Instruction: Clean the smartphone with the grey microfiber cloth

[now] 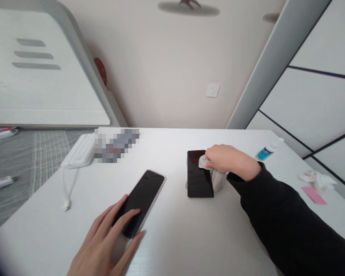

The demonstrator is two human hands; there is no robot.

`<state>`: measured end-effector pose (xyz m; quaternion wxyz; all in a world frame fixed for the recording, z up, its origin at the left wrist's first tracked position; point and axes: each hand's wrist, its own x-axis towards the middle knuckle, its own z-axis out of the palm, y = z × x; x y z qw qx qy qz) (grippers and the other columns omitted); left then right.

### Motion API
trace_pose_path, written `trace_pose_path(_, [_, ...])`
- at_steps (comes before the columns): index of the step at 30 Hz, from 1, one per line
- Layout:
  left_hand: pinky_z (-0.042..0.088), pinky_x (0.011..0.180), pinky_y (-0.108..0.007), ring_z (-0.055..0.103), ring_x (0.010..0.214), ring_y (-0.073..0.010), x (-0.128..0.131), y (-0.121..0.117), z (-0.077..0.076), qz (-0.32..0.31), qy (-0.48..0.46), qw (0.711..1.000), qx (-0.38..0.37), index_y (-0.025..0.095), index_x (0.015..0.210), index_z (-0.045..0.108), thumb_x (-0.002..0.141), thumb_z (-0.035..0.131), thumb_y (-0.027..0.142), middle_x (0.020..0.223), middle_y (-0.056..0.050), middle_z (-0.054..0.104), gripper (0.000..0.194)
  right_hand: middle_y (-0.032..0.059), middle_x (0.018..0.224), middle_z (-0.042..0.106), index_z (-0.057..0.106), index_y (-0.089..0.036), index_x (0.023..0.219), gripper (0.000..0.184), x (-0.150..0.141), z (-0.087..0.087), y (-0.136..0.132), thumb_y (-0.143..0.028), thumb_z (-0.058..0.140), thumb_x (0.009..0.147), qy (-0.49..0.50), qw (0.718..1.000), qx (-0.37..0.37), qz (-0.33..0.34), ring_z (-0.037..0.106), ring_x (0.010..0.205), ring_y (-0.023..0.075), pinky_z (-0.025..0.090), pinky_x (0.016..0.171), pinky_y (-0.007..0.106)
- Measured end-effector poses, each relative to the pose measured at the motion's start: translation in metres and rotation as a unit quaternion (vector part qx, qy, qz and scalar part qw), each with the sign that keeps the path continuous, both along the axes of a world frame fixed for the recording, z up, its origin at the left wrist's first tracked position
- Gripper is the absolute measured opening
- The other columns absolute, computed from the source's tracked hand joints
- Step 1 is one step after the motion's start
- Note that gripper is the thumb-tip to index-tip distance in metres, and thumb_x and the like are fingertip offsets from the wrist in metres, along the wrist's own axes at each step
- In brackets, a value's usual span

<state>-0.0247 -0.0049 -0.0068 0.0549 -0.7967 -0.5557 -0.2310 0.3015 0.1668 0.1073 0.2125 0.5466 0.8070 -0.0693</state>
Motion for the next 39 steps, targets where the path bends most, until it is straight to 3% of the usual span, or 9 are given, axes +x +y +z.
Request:
trace_pose_path(4, [0.063, 0.095, -0.054, 0.052, 0.134, -0.0323, 0.001, 0.000, 0.000, 0.005, -0.005, 1.000, -0.004, 0.028, 0.133, 0.057, 0.095, 0.062, 0.048, 0.157, -0.008, 0.047, 0.044, 0.0110, 0.077, 0.071, 0.071, -0.017, 0.076, 0.024, 0.001, 0.001, -0.007, -0.031, 0.065, 0.095, -0.041, 0.998, 0.042, -0.031, 0.067, 0.069, 0.0254, 0.033, 0.060, 0.031])
trace_pose_path(13, [0.060, 0.099, -0.047, 0.056, 0.129, -0.0290, 0.002, -0.003, 0.003, 0.017, -0.028, 0.999, -0.005, 0.023, 0.139, 0.052, 0.095, 0.062, 0.050, 0.149, -0.009, 0.055, 0.053, 0.0086, 0.073, 0.067, 0.062, -0.021, 0.069, 0.041, 0.008, 0.042, -0.031, -0.047, 0.055, 0.101, -0.063, 0.978, 0.179, -0.085, 0.058, 0.063, 0.0243, 0.029, 0.057, 0.033])
trace_pose_path(17, [0.060, 0.098, -0.041, 0.063, 0.123, -0.0266, 0.004, -0.008, 0.002, 0.019, -0.055, 0.998, -0.016, 0.018, 0.147, 0.044, 0.094, 0.064, 0.050, 0.140, -0.013, 0.061, 0.065, 0.0063, 0.064, 0.063, 0.068, -0.024, 0.084, 0.044, -0.018, 0.053, -0.051, -0.054, 0.043, 0.105, 0.021, 0.941, 0.328, -0.075, 0.054, 0.058, 0.0240, 0.027, 0.055, 0.034])
trace_pose_path(19, [0.061, 0.095, -0.042, 0.066, 0.119, -0.0276, 0.004, -0.010, -0.001, 0.034, -0.071, 0.997, -0.013, 0.014, 0.150, 0.040, 0.093, 0.065, 0.051, 0.136, -0.016, 0.062, 0.072, 0.0061, 0.064, 0.063, 0.068, -0.022, 0.083, 0.044, -0.044, 0.038, -0.061, -0.051, 0.044, 0.105, 0.088, 0.930, 0.357, -0.022, 0.058, 0.059, 0.0232, 0.030, 0.056, 0.034])
trace_pose_path(23, [0.063, 0.088, -0.047, 0.068, 0.109, -0.0326, 0.004, -0.011, -0.004, 0.055, -0.081, 0.995, 0.011, 0.010, 0.152, 0.035, 0.088, 0.068, 0.058, 0.123, -0.020, 0.066, 0.086, 0.0077, 0.094, 0.076, 0.073, -0.018, 0.094, 0.032, -0.107, -0.034, -0.094, -0.038, 0.052, 0.106, 0.200, 0.938, 0.203, 0.196, 0.071, 0.087, 0.0243, 0.051, 0.069, 0.035])
trace_pose_path(25, [0.063, 0.082, -0.047, 0.069, 0.102, -0.0326, 0.003, -0.011, -0.004, 0.057, -0.081, 0.995, 0.009, 0.009, 0.154, 0.032, 0.089, 0.066, 0.059, 0.115, -0.019, 0.066, 0.089, 0.0197, 0.127, 0.071, 0.071, -0.005, 0.117, 0.060, -0.128, -0.068, -0.114, -0.060, 0.053, 0.101, 0.239, 0.906, 0.203, 0.282, 0.061, 0.127, 0.0347, 0.052, 0.101, 0.043])
trace_pose_path(27, [0.063, 0.080, -0.047, 0.069, 0.100, -0.0322, 0.002, -0.011, -0.003, 0.061, -0.078, 0.995, -0.001, 0.007, 0.154, 0.030, 0.091, 0.062, 0.055, 0.114, -0.019, 0.066, 0.085, 0.0194, 0.148, 0.059, 0.061, -0.003, 0.138, 0.079, -0.136, -0.087, -0.126, -0.070, 0.048, 0.099, 0.287, 0.885, 0.169, 0.327, 0.047, 0.145, 0.0322, 0.042, 0.118, 0.042])
trace_pose_path(33, [0.062, 0.084, -0.046, 0.067, 0.103, -0.0308, 0.003, -0.013, -0.004, 0.063, -0.101, 0.993, -0.002, 0.011, 0.154, 0.032, 0.088, 0.069, 0.055, 0.117, -0.017, 0.066, 0.088, 0.0232, 0.159, 0.042, 0.047, 0.000, 0.152, 0.095, -0.125, -0.084, -0.114, -0.076, 0.048, 0.095, 0.277, 0.929, 0.144, 0.199, 0.042, 0.148, 0.0383, 0.036, 0.123, 0.056])
trace_pose_path(39, [0.062, 0.084, -0.047, 0.067, 0.106, -0.0321, 0.003, -0.012, -0.004, 0.063, -0.088, 0.994, -0.016, 0.011, 0.156, 0.028, 0.087, 0.069, 0.045, 0.124, -0.019, 0.065, 0.087, 0.0114, 0.158, 0.049, 0.050, -0.010, 0.151, 0.058, -0.126, -0.083, -0.124, -0.046, 0.050, 0.106, 0.312, 0.890, 0.113, 0.312, 0.047, 0.146, 0.0276, 0.038, 0.123, 0.044])
